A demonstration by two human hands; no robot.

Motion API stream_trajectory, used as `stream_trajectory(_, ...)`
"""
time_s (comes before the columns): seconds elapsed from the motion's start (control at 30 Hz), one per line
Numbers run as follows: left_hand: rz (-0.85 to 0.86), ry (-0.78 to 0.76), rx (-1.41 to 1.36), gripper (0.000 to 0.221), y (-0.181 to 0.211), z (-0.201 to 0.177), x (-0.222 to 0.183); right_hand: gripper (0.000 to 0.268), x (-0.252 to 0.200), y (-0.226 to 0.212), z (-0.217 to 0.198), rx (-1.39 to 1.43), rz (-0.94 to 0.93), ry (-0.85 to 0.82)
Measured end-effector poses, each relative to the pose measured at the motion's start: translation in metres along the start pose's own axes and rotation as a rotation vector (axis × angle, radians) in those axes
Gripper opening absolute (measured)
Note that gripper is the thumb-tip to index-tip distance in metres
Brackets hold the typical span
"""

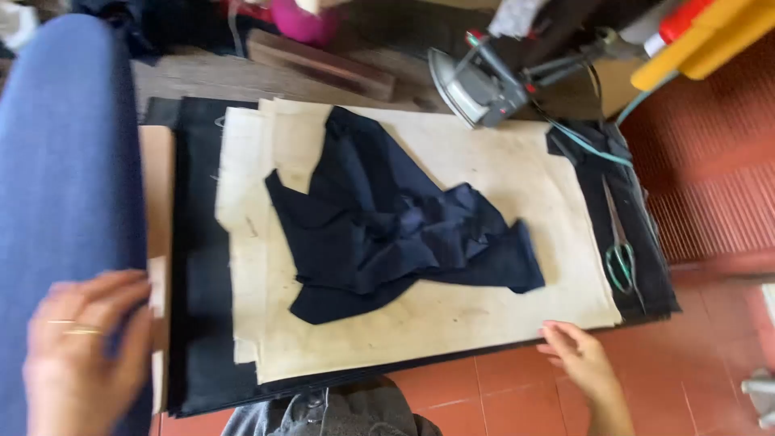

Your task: Pressing and flattening seams on a dark blue garment using a steam iron and a wooden clapper.

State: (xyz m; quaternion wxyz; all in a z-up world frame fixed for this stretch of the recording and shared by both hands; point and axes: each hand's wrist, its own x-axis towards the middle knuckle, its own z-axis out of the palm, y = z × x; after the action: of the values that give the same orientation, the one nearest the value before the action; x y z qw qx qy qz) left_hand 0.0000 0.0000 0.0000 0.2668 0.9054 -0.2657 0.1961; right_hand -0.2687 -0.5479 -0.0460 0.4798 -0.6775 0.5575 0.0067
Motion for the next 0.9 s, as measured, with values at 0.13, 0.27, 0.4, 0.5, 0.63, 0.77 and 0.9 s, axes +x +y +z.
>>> stream_trajectory(0.13, 0.082, -0.187, -0.238, 0.027, 0.069, 0.053, 0.014, 0.039, -0.034, -0.033, 0.012, -0.025, -0.011, 0.012)
stream_trajectory(0.27, 0.124, -0.37, -0.391, 0.014, 0.118, 0.118, 0.039, 0.033, -0.019, -0.056, 0.012, -0.035, -0.129, -0.057)
stream_trajectory(0.4, 0.076, -0.476, -0.258, 0.015, 0.146, 0.193, 0.075, 0.031, 0.039, -0.059, 0.007, -0.021, -0.378, -0.199)
stream_trajectory(0.5, 0.038, -0.509, -0.196, 0.022, 0.161, 0.248, 0.102, 0.03, 0.05, -0.094, 0.002, -0.054, -0.456, -0.275)
stream_trajectory(0.63, -0.07, -0.608, -0.09, 0.038, 0.172, 0.304, 0.12, 0.03, 0.062, -0.134, -0.005, -0.074, -0.541, -0.357)
stream_trajectory(0.77, -0.123, -0.624, -0.183, 0.015, 0.192, 0.305, 0.136, 0.027, 0.068, -0.164, -0.001, -0.162, -0.709, -0.471)
stream_trajectory(0.9, -0.002, -0.603, -0.543, 0.014, 0.25, 0.236, 0.17, 0.044, 0.062, -0.2, 0.017, -0.166, -0.969, -0.592)
